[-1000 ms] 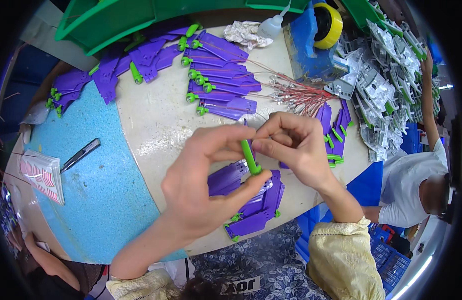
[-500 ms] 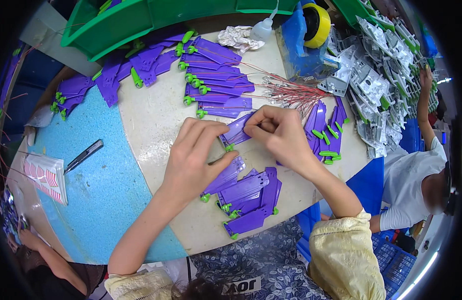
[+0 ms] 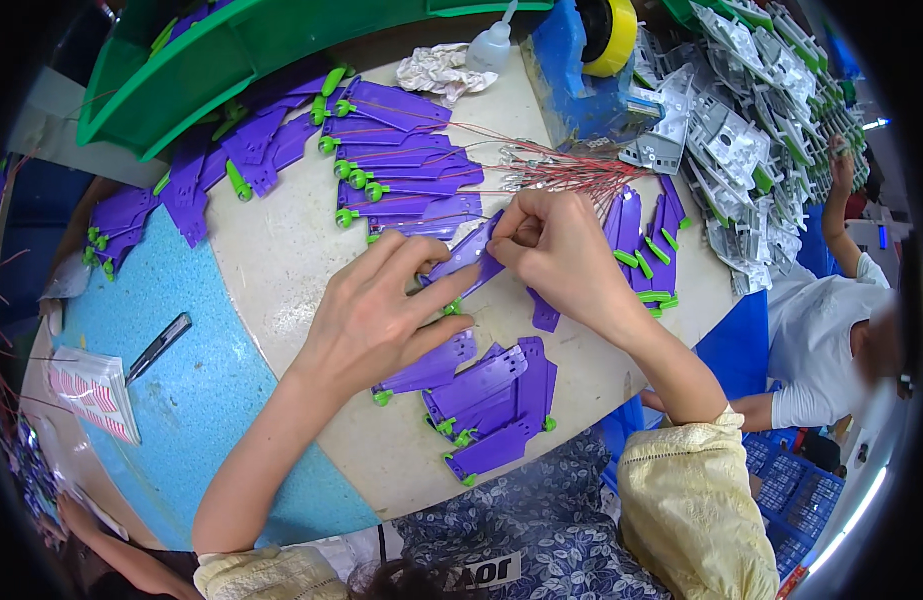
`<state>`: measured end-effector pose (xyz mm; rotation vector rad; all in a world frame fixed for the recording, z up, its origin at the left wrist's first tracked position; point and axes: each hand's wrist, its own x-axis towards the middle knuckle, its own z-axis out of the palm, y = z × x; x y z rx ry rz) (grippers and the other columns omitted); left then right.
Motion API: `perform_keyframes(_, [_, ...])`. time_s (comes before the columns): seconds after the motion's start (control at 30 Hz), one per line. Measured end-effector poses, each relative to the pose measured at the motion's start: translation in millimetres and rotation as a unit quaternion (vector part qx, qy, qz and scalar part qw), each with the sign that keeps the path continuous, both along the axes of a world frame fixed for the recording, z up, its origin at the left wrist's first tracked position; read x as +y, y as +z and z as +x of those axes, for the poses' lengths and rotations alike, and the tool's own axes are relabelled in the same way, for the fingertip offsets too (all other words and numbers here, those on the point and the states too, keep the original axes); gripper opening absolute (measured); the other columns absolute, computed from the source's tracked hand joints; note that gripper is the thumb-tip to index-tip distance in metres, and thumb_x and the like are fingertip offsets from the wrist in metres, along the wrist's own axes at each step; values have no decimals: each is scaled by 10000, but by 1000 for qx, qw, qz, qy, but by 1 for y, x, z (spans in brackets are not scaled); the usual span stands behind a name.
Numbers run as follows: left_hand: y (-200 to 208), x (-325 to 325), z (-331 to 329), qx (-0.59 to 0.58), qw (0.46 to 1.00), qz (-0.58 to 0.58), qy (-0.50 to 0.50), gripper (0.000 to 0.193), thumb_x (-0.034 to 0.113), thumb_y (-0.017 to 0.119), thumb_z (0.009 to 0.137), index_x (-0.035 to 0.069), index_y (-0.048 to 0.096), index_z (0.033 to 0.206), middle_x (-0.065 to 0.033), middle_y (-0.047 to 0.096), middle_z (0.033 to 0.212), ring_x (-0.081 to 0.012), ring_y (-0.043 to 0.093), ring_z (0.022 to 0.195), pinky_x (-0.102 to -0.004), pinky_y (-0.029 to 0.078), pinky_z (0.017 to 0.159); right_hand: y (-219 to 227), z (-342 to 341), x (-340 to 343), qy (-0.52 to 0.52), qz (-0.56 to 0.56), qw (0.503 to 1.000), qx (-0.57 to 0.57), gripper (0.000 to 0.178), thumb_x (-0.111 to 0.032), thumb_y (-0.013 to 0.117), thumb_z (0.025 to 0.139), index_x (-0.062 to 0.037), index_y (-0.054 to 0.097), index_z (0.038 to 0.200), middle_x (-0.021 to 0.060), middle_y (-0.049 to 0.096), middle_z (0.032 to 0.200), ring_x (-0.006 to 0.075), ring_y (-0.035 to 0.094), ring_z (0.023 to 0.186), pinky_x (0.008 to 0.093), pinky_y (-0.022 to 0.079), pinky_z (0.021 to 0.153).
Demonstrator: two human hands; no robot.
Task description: The person assembles purple plastic components by inserting green cylindrical pieces and red wires into them. They then apply a liquid adhesive from a small bottle to secure the parts. The process is repeated for multiple units on a workbench.
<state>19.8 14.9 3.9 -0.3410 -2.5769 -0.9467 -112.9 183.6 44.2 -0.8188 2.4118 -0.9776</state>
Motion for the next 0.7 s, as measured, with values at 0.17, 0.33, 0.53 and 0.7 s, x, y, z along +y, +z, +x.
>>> perform_keyframes(0.17, [-1,-7,-4,7,999,8,-51,303,163,874,674,20,635,792,-73,702,1090,-260,584,857,-362,527,717,1,-4,5,-13,6,1000,-13,92,-20,737,783,35,667,764,23,577,597,77,476,540,298,356,497])
perform_keyframes(0.33, [7,-3,-14,-13,996,-5,-86,304,159,868,688,22,610,770,-48,743,1182,-269,555,840,-359,522,744,-7,3,22,29,-19,984,174,134,-29,706,781,10,712,909,149,689,788,338,672,678,419,532,641])
perform_keyframes(0.53, [7,-3,-7,-29,998,14,-59,300,170,871,716,8,627,782,-54,744,1195,-283,556,885,-367,516,769,45,-87,43,-189,-183,929,261,246,-188,731,919,57,716,916,77,649,655,111,568,591,290,465,565])
perform_keyframes(0.7, [3,-4,-12,-25,996,25,-77,337,204,882,696,0,615,723,-62,746,1190,-280,548,891,-363,508,762,47,-125,58,-205,-232,942,-133,294,-291,759,828,-3,750,771,10,598,623,89,467,528,285,368,490])
